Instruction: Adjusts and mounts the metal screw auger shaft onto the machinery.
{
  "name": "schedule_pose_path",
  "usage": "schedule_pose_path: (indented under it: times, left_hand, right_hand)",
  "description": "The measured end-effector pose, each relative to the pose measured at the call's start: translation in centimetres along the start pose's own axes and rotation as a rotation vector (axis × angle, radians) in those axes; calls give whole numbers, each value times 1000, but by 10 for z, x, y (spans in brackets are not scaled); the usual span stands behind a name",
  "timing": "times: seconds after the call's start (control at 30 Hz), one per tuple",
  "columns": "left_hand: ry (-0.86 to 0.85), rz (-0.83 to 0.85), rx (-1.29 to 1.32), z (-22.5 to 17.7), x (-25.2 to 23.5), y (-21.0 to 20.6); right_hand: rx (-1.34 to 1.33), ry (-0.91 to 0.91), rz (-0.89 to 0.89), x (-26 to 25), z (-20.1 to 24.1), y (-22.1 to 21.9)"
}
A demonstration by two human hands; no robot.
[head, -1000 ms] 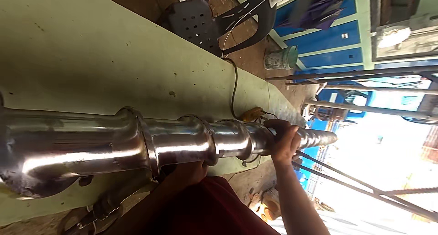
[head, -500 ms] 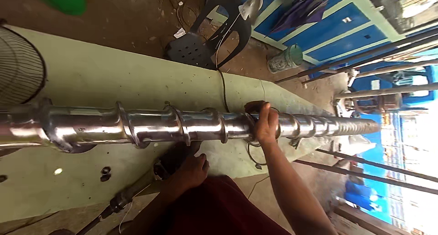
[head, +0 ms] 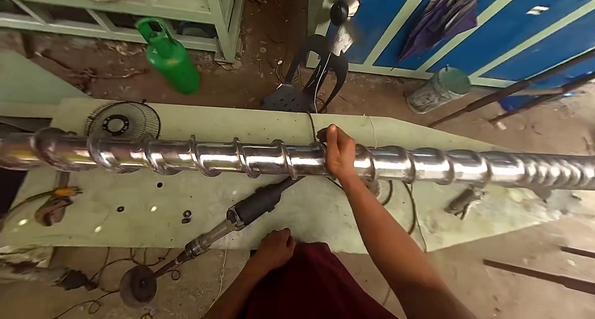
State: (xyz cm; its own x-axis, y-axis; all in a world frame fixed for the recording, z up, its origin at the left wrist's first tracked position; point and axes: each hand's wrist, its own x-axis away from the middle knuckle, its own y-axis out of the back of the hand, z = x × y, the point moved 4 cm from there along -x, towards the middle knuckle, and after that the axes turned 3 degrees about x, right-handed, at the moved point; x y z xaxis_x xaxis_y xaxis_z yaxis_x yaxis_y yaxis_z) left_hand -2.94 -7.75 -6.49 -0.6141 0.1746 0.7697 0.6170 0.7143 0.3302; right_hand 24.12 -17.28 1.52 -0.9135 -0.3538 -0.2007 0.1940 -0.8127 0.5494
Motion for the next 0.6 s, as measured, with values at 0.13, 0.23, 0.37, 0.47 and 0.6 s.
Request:
schedule_pose_path:
  times: [0.13, 0.23, 0.37, 0.47, 0.6]
  left_hand:
    - [84, -50, 41, 10, 1, -23]
    - [158, -60, 58, 22, 0, -41]
    - [216, -37, 107, 36, -1, -68]
    - [273, -95, 193, 49, 1, -85]
    - [373, -225, 371, 75, 7, -104]
  right_hand:
    - [-38, 24, 6, 1, 3, 4]
    - [-44, 42, 14, -1, 5, 4]
    - [-3, 27, 46, -2, -12, 9]
    - [-35, 31, 57, -3, -22, 9]
    - [-135, 138, 127, 1, 7, 3]
